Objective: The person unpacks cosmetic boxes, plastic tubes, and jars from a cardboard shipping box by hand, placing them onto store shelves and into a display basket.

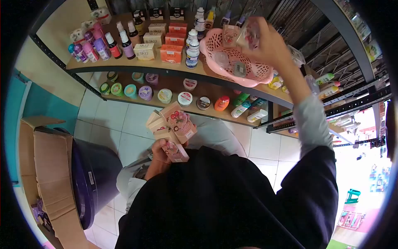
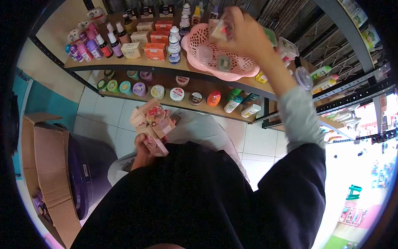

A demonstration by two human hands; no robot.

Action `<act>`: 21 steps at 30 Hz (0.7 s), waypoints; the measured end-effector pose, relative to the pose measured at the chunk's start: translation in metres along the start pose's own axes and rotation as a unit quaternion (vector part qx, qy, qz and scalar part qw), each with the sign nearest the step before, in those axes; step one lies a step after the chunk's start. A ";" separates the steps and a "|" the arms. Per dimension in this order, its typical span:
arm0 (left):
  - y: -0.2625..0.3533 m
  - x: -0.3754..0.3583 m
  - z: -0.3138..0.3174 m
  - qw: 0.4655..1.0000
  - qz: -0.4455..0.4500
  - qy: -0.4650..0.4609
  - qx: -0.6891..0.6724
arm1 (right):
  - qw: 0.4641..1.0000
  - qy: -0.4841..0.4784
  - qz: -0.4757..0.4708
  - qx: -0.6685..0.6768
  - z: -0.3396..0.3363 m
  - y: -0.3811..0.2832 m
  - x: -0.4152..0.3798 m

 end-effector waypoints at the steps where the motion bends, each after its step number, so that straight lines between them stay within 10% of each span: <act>1: 0.002 0.002 0.007 1.000 0.004 -0.011 -0.004 | 0.998 0.012 -0.055 -0.043 0.010 0.019 0.019; 8: 0.000 -0.004 -0.028 1.000 -0.010 0.004 0.001 | 0.945 -0.082 -0.065 -0.311 0.092 0.074 0.048; 21: 0.002 0.002 -0.031 0.999 0.000 0.016 0.040 | 0.961 -0.065 -0.033 -0.266 0.098 0.077 0.042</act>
Point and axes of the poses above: each hand's wrist, its own x-axis towards the middle knuckle, its own z-axis out of the palm, y = z × x, the point moved 4 cm from there along x, towards the middle knuckle, and after that the axes turned 11 degrees about z, right-handed, at the moved point
